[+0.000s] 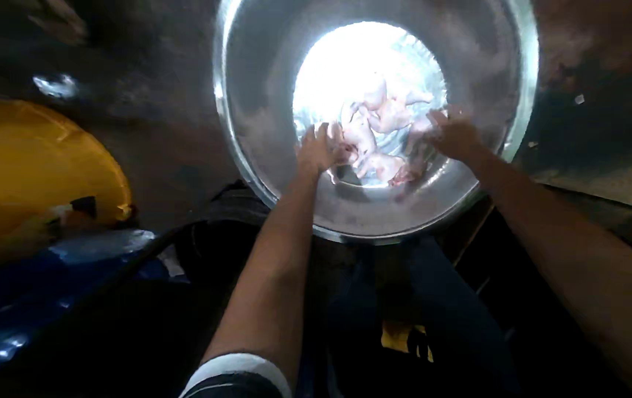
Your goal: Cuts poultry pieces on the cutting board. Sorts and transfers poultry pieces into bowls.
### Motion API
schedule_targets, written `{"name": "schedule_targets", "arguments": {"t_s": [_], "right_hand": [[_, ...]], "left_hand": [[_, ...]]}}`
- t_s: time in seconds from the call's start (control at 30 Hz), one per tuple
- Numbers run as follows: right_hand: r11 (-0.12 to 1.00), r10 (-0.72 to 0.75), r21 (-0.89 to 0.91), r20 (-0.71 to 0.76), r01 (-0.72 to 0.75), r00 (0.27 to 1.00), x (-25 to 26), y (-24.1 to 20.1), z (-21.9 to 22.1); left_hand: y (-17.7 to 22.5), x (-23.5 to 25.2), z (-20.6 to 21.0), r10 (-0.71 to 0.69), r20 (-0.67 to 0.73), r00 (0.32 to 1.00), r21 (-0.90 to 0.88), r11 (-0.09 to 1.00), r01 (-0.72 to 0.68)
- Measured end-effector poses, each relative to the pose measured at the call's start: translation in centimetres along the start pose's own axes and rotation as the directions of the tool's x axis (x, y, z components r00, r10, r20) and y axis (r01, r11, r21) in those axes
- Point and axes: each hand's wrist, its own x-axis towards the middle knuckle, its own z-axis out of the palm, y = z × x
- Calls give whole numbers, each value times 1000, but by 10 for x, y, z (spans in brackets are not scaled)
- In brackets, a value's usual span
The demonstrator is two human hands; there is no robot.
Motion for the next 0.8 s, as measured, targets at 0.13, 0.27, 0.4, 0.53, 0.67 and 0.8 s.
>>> {"name": "schedule_targets", "arguments": {"t_s": [0.13,0.27,0.4,0.53,0.67,0.8], "right_hand": [[984,-54,-164,122,74,991,42,27,41],[978,135,-179,164,-105,977,22,21,79],[936,352,-90,174,-341,920,-7,0,116],[837,348,349,255,-421,902,-14,-35,147],[-51,321,740,648,-670,691,-28,-65,188],[-180,210,747,665,-640,717,-19,-74,208]], "left_hand": [[-12,50,9,58,27,998,28,998,-59],[-25,75,42,37,60,998,25,999,-39],[-34,65,82,-141,22,990,-160,977,142],[-41,60,99,-165,103,981,-280,941,188],[-39,53,111,-95,213,972,-335,928,164],[-28,43,135,101,282,954,-541,838,72]]}}
